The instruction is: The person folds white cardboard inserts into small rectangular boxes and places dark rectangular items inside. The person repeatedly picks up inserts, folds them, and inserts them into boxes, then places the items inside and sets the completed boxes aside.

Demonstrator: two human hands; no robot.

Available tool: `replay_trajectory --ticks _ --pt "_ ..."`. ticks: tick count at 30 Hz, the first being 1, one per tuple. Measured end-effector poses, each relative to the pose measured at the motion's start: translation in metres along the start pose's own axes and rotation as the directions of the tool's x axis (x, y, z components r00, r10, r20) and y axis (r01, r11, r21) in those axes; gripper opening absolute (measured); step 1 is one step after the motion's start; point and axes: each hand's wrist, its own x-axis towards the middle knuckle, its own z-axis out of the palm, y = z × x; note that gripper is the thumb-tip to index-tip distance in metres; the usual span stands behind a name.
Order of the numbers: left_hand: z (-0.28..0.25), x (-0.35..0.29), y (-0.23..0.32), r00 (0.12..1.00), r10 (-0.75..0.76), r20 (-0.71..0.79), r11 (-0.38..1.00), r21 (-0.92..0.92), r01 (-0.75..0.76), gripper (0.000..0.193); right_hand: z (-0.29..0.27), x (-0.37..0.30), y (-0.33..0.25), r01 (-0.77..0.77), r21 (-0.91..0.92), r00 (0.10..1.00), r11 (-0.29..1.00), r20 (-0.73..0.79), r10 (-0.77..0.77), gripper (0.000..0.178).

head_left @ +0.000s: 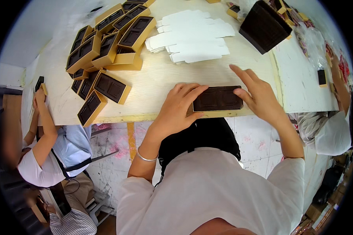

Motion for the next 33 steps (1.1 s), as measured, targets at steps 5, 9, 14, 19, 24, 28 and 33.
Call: replay_trajectory --ticks 5,9,14,19,24,28,33 --pt "0.0 0.003 -0.002 1.0 0.024 0.019 0.999 0.029 -0.025 0.068 -0.007 -0.011 0.028 0.431 0.137 0.88 0.892 0.156 -0.449 0.037" --pt "0.01 0.006 0.0 0.999 0.047 -0.012 0.988 0.146 -0.045 0.071 -0.008 -0.013 0.03 0.556 -0.006 0.814 0.831 0.206 -0.544 0.036" --pt "0.014 0.005 -0.003 0.998 0.061 -0.025 0.985 0.162 -0.057 0.074 0.003 -0.012 0.036 0.741 -0.381 0.65 0.553 0.202 -0.733 0.039" --pt "0.019 0.001 -0.003 0.995 0.091 -0.03 0.98 0.183 -0.084 0.074 0.006 -0.014 0.03 0.68 -0.373 0.72 0.631 0.181 -0.67 0.049" --pt "0.018 0.001 0.008 0.984 0.169 -0.063 0.906 0.402 -0.13 0.062 0.046 -0.039 0.036 0.459 -0.079 0.887 0.885 -0.009 -0.461 0.059" --pt "0.027 -0.005 0.001 0.982 0.189 -0.027 0.9 0.404 -0.162 0.061 0.082 -0.043 0.036 0.423 0.006 0.881 0.906 -0.238 -0.41 0.057" --pt "0.018 -0.012 -0.009 0.953 0.298 -0.056 0.927 0.253 -0.276 0.064 0.077 -0.048 0.047 0.583 0.085 0.796 0.808 -0.259 -0.548 0.051"
